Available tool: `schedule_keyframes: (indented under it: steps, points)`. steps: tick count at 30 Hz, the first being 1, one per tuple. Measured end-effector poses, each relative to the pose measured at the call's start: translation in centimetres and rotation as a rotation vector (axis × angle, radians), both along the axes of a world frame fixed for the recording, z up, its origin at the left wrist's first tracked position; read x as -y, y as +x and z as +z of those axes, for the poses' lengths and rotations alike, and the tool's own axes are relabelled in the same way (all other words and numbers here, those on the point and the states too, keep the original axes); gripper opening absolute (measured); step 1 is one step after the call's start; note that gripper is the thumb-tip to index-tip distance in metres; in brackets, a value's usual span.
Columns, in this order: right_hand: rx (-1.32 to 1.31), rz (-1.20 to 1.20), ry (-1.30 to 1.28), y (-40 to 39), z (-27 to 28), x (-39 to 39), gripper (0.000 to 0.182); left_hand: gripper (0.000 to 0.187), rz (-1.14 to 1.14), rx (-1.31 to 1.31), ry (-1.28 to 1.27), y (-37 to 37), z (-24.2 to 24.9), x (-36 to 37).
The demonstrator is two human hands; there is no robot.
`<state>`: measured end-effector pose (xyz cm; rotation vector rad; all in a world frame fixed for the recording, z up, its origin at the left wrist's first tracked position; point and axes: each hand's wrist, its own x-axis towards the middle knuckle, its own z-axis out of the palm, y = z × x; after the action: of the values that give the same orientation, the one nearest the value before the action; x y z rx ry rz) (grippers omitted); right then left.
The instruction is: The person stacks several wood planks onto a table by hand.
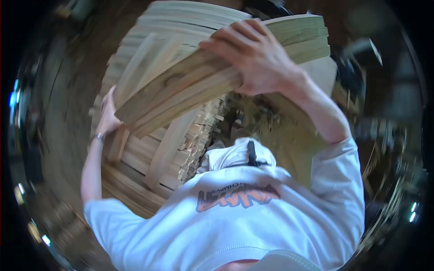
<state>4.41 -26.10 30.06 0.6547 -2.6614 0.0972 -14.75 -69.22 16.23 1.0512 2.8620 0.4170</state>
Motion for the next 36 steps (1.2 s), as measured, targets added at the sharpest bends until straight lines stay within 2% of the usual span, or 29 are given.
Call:
schedule_keyframes:
  steps: [2, 4, 9, 12, 15, 18, 22, 23, 25, 27, 28, 29, 31, 32, 34, 36]
  points:
    - [-0.030, -0.176, -0.062, 4.2, -1.2, -5.9, 0.091, 0.119, 0.011, 0.536, 0.332, -0.2, 1.8, -0.3]
    - [0.073, -0.392, -0.114, 9.1, -2.1, -10.6, 0.093, 0.127, 0.133, 0.750, 0.384, -0.7, 3.9, -0.6]
    - [0.141, -0.754, -0.224, 17.2, -11.2, -23.3, 0.095, 0.134, 0.017, 0.630, 0.278, 1.4, 12.0, -10.9]
    - [0.229, -0.852, -0.255, 19.0, -15.8, -28.0, 0.096, 0.138, -0.104, 0.566, 0.201, 2.2, 15.1, -19.0]
    - [0.355, -0.886, -0.264, 18.5, -21.3, -32.4, 0.096, 0.140, -0.180, 0.577, 0.128, 3.3, 16.8, -29.6]
    - [0.440, -0.845, -0.262, 17.2, -26.8, -35.0, 0.095, 0.134, -0.354, 0.610, 0.011, 4.3, 17.1, -41.1]
    - [0.539, -0.866, -0.376, 17.1, -29.3, -34.2, 0.091, 0.124, -0.666, 0.536, -0.114, 5.5, 13.1, -56.0]
    - [0.495, -0.859, -0.426, 17.4, -29.5, -33.9, 0.090, 0.122, -0.753, 0.486, -0.148, 6.1, 11.5, -59.5]
    - [0.469, -0.871, -0.493, 18.3, -29.8, -32.4, 0.090, 0.119, -0.906, 0.441, -0.189, 7.1, 6.9, -66.0]
    - [0.484, -0.953, -0.444, 18.3, -30.0, -32.1, 0.093, 0.123, -1.025, 0.269, -0.339, 9.3, 2.9, -71.9]
    - [0.233, -0.916, -0.501, 19.0, -31.1, -31.6, 0.085, 0.123, -1.071, 0.165, -0.344, 10.9, 0.6, -74.4]
    - [0.242, -0.934, -0.508, 19.6, -31.3, -30.8, 0.085, 0.124, -1.117, 0.066, -0.349, 12.5, -2.0, -76.4]
    - [0.197, -0.944, -0.501, 20.7, -31.1, -29.5, 0.069, 0.129, -1.215, -0.014, -0.325, 14.4, -7.4, -79.9]
    - [0.079, -0.974, -0.480, 21.8, -30.7, -29.2, 0.056, 0.129, -1.225, -0.005, -0.322, 15.2, -9.1, -80.5]
    - [-0.041, -1.204, -0.581, 24.7, -29.3, -28.5, 0.053, 0.130, -1.296, -0.115, -0.296, 16.0, -11.6, -81.3]
    - [-0.139, -1.592, -0.420, 28.1, -28.5, -28.7, 0.054, 0.129, -1.313, -0.052, -0.294, 15.6, -13.8, -81.6]
